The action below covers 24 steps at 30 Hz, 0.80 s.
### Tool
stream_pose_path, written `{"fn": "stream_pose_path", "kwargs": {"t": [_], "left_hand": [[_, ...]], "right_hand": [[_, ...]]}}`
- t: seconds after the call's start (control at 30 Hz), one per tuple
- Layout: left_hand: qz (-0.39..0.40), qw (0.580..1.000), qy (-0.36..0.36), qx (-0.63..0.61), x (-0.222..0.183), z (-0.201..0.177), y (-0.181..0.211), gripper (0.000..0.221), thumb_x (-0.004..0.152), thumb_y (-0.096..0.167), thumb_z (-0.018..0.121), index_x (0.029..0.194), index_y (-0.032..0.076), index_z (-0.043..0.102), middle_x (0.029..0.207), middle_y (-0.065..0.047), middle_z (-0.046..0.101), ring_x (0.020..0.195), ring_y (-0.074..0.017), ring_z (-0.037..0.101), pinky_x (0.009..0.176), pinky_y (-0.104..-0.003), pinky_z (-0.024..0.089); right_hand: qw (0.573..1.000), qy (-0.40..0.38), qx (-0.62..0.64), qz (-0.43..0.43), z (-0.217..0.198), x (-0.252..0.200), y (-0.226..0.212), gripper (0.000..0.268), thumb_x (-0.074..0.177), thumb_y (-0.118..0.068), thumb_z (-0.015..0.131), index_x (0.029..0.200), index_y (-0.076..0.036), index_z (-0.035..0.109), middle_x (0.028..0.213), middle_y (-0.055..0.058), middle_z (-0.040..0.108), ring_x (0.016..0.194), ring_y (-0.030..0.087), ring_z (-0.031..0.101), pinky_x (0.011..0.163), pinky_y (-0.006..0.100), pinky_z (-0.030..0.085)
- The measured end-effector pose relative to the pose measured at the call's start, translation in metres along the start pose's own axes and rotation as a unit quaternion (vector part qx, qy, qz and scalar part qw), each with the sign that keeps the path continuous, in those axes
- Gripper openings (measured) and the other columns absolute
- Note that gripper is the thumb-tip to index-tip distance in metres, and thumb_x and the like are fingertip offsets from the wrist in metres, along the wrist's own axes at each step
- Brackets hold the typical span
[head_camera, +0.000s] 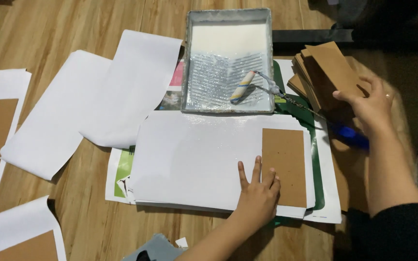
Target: The person applies adhesive to a sheet of paper using a roller and then carefully positions and presses three pieces of cardboard onto the glued surface.
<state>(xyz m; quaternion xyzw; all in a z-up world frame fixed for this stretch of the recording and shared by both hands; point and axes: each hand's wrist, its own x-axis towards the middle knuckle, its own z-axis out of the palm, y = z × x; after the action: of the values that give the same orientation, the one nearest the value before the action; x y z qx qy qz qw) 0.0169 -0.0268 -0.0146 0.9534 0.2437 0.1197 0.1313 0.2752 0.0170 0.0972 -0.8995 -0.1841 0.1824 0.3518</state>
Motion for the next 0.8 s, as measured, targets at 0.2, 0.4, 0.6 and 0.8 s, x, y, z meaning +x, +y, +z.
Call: {"fn": "stream_pose_path", "kwargs": {"t": [0.2,0.4,0.6,0.8], "left_hand": [[-0.209,0.936,0.094,-0.269,0.035,-0.018,-0.062,0.062,0.077,0.030,0.056,0.137,0.020,0.040,0.136,-0.008,0.048,0.137,-0.0305,0.028,0.107,-0.062,0.001],[-0.252,0.658,0.100,-0.702,0.031,-0.170,-0.091,0.074,0.069,0.032,0.065,0.133,0.003,0.042,0.119,-0.013,0.058,0.112,-0.0192,0.054,0.100,-0.030,0.039],[-0.341,0.670,0.250,-0.610,-0.044,-0.192,-0.123,0.049,0.079,0.009,0.048,0.127,0.002,0.042,0.096,-0.011,0.054,0.094,-0.0225,0.053,0.088,-0.040,0.044],[-0.429,0.819,0.186,-0.334,-0.100,-0.159,-0.207,0.074,0.068,0.008,0.068,0.135,0.007,0.038,0.125,-0.022,0.047,0.123,-0.0382,0.047,0.104,-0.049,0.038]], "right_hand": [[0.850,-0.288,0.438,-0.044,0.005,-0.065,0.021,0.059,0.074,-0.033,0.054,0.129,-0.016,0.042,0.117,0.008,0.052,0.104,0.024,0.055,0.094,0.035,0.046],[0.545,-0.560,0.622,-0.051,0.031,-0.206,-0.022,0.071,0.085,-0.029,0.064,0.140,0.005,0.035,0.129,0.039,0.045,0.121,0.052,0.042,0.103,0.059,0.029],[0.650,-0.541,0.523,0.106,0.109,-0.281,-0.021,0.074,0.072,-0.062,0.041,0.134,-0.023,0.043,0.131,0.021,0.048,0.118,0.044,0.048,0.097,0.059,0.038],[0.837,-0.417,0.331,0.131,0.194,-0.315,0.045,0.035,0.088,-0.020,0.058,0.118,-0.002,0.054,0.092,0.018,0.065,0.081,0.028,0.067,0.068,0.034,0.055]]}}
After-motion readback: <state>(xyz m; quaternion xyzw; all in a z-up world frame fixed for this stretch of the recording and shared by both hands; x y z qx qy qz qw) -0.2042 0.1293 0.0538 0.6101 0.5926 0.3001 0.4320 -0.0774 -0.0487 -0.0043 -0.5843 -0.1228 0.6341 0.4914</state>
